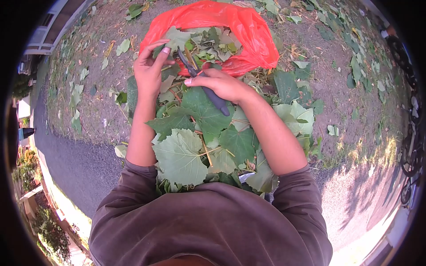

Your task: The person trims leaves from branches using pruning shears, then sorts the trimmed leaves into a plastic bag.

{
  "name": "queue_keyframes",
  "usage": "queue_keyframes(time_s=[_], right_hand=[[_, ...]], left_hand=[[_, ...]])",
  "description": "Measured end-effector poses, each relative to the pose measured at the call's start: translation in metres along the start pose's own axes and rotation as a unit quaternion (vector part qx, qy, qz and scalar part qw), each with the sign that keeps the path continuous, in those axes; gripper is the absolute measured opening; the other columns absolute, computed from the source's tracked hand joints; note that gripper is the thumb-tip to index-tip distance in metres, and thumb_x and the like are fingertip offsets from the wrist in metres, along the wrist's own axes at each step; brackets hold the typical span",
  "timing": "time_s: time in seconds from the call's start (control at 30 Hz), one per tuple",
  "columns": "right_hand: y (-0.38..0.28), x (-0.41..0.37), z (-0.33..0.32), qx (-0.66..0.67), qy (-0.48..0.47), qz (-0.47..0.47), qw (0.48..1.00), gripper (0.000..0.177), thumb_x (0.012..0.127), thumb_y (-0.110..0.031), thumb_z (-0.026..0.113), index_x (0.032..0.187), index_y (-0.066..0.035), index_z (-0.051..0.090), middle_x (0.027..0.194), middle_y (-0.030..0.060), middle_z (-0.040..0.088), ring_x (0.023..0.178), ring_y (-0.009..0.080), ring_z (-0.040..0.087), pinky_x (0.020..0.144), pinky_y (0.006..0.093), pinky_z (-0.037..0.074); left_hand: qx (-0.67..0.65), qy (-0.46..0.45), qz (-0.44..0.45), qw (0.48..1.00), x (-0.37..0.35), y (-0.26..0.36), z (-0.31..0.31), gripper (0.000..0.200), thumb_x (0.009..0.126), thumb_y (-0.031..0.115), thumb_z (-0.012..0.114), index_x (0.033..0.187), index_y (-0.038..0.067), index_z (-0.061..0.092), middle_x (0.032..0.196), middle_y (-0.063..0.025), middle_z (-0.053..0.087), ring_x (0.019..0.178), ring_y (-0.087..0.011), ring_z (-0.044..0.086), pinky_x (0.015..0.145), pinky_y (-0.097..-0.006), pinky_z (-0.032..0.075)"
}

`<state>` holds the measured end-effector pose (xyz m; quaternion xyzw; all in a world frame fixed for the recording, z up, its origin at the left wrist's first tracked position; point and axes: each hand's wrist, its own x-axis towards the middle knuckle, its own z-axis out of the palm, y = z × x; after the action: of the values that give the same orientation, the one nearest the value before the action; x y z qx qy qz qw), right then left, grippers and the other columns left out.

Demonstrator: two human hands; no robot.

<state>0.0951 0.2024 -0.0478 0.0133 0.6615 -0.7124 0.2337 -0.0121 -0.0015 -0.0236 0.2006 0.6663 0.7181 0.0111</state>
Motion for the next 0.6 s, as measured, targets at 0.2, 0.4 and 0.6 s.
queue_keyframes(time_s=[0.2,0.4,0.6], right_hand=[[-0.003,0.0,0.0,-0.014,0.019,-0.013,1.0,0.049,0.098,-0.049,0.071,0.112,-0.002,0.075,0.095,0.0001,0.068,0.089,0.01,0.061,0.078,0.0282,0.046],[-0.007,0.001,0.0,-0.021,0.027,-0.027,0.999,0.049,0.098,-0.049,0.071,0.111,-0.002,0.073,0.093,-0.0006,0.067,0.086,0.0099,0.061,0.075,0.0278,0.045],[-0.002,0.002,0.004,0.044,0.064,-0.054,0.996,0.056,0.096,-0.051,0.073,0.115,0.001,0.074,0.097,0.0031,0.069,0.092,0.0138,0.06,0.084,0.0314,0.047]], left_hand=[[0.228,-0.058,0.163,0.958,-0.01,0.016,0.009,0.027,0.089,-0.006,0.074,0.115,0.001,0.08,0.111,-0.01,0.077,0.095,-0.0157,0.076,0.08,-0.0303,0.065],[0.35,-0.115,0.173,0.913,-0.013,0.024,0.013,0.034,0.088,-0.007,0.073,0.119,0.003,0.08,0.114,-0.0119,0.075,0.104,-0.0208,0.075,0.09,-0.0341,0.064],[0.32,-0.137,0.157,0.924,-0.016,0.029,0.021,0.028,0.092,0.003,0.076,0.12,0.001,0.079,0.119,-0.0129,0.072,0.103,-0.0204,0.074,0.088,-0.0322,0.063]])
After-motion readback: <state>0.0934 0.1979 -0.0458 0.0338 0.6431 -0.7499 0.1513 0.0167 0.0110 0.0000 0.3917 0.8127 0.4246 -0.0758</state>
